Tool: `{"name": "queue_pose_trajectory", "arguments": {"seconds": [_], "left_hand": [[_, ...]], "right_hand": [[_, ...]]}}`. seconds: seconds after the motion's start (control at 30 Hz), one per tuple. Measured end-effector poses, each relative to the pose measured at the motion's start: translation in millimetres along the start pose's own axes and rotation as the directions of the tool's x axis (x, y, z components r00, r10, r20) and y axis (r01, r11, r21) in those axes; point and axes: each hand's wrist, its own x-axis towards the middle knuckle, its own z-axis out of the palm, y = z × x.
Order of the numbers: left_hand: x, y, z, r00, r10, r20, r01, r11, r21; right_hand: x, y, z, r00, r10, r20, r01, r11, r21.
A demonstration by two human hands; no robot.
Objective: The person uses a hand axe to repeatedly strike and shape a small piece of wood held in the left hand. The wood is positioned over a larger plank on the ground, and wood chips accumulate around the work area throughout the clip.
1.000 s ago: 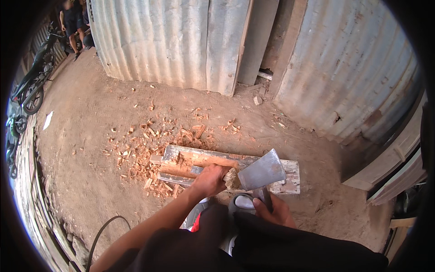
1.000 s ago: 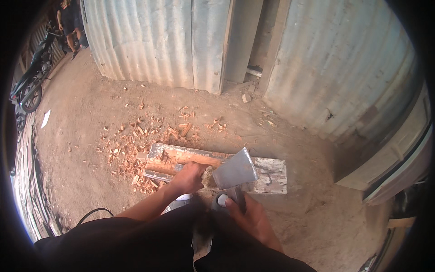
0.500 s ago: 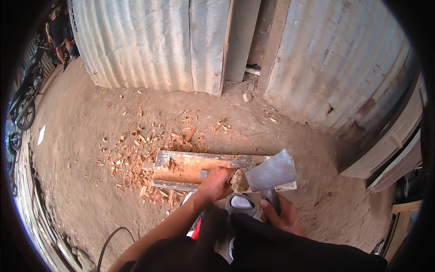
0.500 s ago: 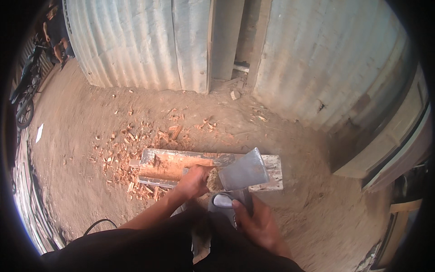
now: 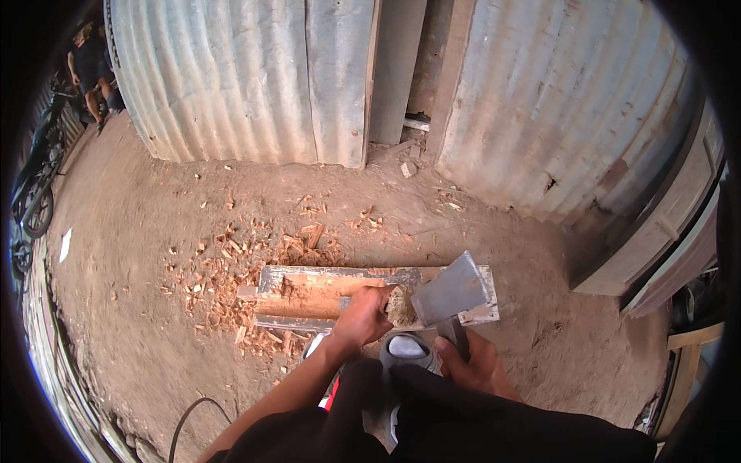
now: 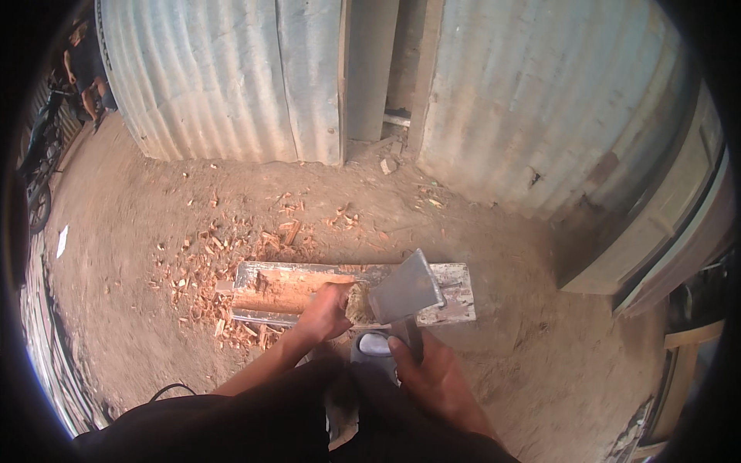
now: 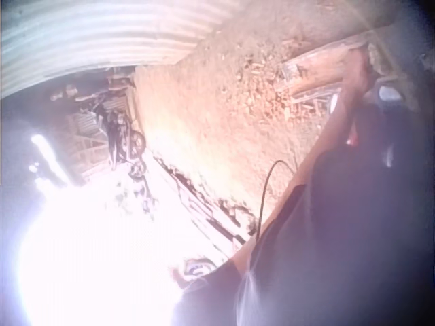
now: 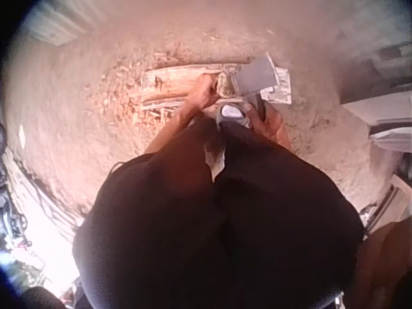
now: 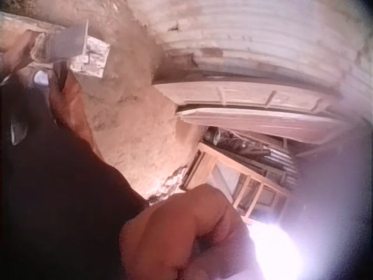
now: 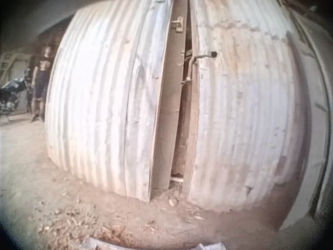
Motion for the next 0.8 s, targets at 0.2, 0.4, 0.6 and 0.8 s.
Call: {"name": "queue_pose_trajectory", "arguments": {"seconds": [0.2, 0.4, 0.6, 0.8], "left_hand": [[-0.6, 9.2, -1.6, 0.999, 0.034, 0.032, -0.033, 0.999, -0.032], [-1.6, 9.0, -1.2, 0.999, 0.015, 0.05, -0.014, 1.0, -0.015], [0.7, 4.0, -4.3, 1.0, -0.02, 0.006, 0.02, 0.999, 0.03], [3.4, 0.9, 3.6, 0.998, 0.058, 0.032, -0.059, 0.998, 0.039]], "right_hand": [[-11.6, -19.8, -5.4, 0.996, -0.082, -0.021, 0.083, 0.992, 0.092], [12.2, 15.5, 15.7, 0.989, -0.15, -0.01, 0.144, 0.966, -0.215], [-0.4, -10.8, 20.4, 0.993, -0.076, -0.089, 0.061, 0.985, -0.162], [1.7, 9.3, 15.8, 0.991, -0.037, -0.132, 0.009, 0.978, -0.209]]}}
